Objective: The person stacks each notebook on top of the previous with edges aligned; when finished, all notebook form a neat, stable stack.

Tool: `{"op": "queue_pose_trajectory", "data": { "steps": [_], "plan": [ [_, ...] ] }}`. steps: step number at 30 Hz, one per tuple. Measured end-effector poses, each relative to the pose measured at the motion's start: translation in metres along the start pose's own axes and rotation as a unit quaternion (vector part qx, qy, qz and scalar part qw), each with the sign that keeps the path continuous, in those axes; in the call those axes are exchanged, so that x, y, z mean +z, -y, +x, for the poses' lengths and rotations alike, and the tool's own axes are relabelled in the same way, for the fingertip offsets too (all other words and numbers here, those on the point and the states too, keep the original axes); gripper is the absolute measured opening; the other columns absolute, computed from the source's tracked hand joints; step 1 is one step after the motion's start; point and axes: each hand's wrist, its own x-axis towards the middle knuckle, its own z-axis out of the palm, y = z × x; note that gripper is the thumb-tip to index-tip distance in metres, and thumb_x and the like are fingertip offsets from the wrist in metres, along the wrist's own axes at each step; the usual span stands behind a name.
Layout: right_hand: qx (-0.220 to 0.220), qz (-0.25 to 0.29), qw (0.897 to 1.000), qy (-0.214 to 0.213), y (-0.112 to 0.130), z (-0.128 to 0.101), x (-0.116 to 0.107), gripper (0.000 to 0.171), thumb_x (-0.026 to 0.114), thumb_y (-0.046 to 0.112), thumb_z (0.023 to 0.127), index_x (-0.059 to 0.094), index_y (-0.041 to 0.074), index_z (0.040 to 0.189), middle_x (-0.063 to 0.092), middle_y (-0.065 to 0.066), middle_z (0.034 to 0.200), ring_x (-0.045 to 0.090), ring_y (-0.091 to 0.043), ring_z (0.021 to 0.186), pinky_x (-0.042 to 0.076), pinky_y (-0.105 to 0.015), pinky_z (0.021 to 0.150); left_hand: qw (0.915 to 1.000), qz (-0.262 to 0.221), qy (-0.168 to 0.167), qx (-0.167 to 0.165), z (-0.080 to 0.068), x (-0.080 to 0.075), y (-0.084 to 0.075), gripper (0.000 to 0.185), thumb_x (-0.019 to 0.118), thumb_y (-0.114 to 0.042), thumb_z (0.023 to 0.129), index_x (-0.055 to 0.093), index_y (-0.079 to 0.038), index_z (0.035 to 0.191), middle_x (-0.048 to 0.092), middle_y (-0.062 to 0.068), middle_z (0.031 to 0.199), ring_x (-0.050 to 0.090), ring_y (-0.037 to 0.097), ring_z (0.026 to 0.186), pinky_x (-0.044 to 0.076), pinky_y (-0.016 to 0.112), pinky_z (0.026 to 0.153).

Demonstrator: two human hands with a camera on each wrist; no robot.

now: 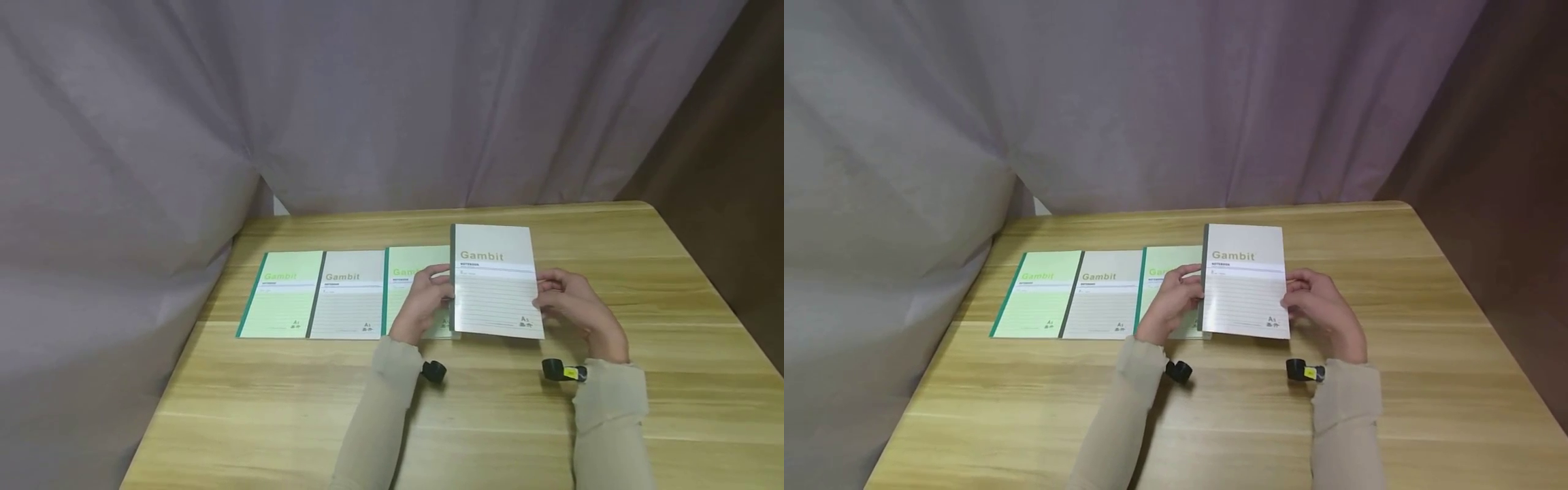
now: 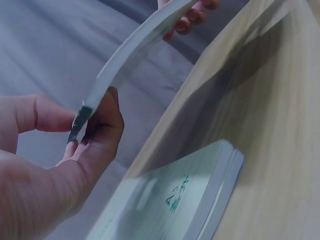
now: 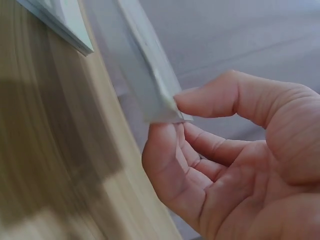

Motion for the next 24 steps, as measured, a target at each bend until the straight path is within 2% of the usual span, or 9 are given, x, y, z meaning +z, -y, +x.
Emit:
{"op": "queue_pose_trajectory", "data": {
  "steps": [8,17,24],
  "plan": [
    [0.004,-0.004,1.000,0.006,0.004,0.001,0.007,0.056,0.060,-0.007,0.087,0.038,-0.021,0.137,0.056,-0.020,0.104,0.061,-0.013,0.078,0.059,-0.035,0.067,0.9996,-0.010,0.025,-0.001,-0.001,-0.012,-0.004,0.062,0.055,0.015,0.080,0.048,0.001,0.140,0.071,0.013,0.103,0.064,0.019,0.077,0.053,0.028,0.066],
    [-0.017,0.014,1.000,0.020,0.006,-0.009,0.006,0.052,0.060,-0.011,0.087,0.039,-0.023,0.133,0.060,-0.016,0.100,0.065,-0.015,0.077,0.060,-0.038,0.066,0.9985,-0.005,0.052,-0.018,-0.004,-0.018,-0.005,0.064,0.055,0.013,0.078,0.047,0.000,0.140,0.067,0.013,0.107,0.063,0.020,0.082,0.053,0.029,0.069],
    [-0.021,0.002,1.000,0.015,0.013,-0.007,0.013,0.054,0.060,-0.008,0.087,0.040,-0.022,0.134,0.058,-0.021,0.103,0.062,-0.013,0.082,0.059,-0.035,0.070,0.9992,-0.003,0.037,-0.016,-0.003,-0.022,-0.008,0.062,0.055,0.013,0.078,0.049,-0.003,0.137,0.067,0.012,0.104,0.062,0.020,0.079,0.052,0.030,0.066]
  ]
}}
